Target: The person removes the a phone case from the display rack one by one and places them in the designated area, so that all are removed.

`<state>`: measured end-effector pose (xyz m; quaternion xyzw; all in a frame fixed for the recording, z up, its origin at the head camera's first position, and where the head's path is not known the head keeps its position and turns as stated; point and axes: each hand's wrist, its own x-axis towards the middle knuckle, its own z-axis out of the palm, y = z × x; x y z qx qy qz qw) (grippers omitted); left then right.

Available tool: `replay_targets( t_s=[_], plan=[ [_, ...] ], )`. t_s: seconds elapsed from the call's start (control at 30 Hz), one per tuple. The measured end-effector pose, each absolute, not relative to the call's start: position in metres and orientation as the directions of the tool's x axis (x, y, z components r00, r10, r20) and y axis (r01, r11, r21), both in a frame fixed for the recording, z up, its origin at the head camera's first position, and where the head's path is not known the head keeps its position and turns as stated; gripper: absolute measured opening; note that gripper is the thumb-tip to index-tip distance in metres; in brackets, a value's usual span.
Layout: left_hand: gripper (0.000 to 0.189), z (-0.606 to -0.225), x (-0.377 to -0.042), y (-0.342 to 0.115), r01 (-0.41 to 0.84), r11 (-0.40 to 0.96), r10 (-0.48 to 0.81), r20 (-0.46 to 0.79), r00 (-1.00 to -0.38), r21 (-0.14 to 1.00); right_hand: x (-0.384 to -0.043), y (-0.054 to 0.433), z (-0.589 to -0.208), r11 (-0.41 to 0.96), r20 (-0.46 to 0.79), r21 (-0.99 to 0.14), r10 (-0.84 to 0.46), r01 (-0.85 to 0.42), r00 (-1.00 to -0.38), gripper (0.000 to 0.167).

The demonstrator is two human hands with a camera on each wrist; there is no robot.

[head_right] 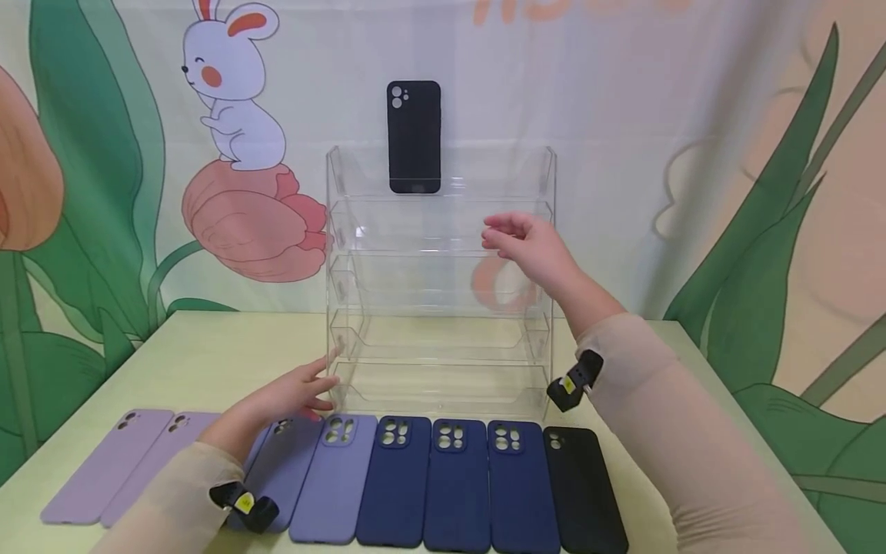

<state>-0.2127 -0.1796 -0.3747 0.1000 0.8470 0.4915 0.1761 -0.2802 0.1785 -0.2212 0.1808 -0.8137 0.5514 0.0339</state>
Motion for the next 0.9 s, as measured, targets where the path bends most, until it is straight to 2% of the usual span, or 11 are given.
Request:
replay_targets(
  t_s=[0.43, 0.7, 0.9],
  plan=[
    [0.062, -0.373, -0.213, -0.18, 0.006, 0.473, 0.36, -0.187, -0.914, 0.881, -0.322, 0.131, -0.166, 0.317, 0.32, -0.875, -0.186, -0.365, -0.929, 0.04],
    [0.062, -0.371, -0.213, -0.18, 0.005, 0.471, 0.349, -0.181, -0.919, 0.882, -0.343, 0.111, -0.151, 0.43, 0.367, -0.812, -0.149, -0.395, -0.918, 0.042],
    [0.062, -0.374, -0.211, -0.181, -0.004, 0.468, 0.342, -0.186, -0.921, 0.884, -0.357, 0.101, -0.15, 0.468, 0.372, -0.796, -0.121, -0.384, -0.92, 0.05]
  ],
)
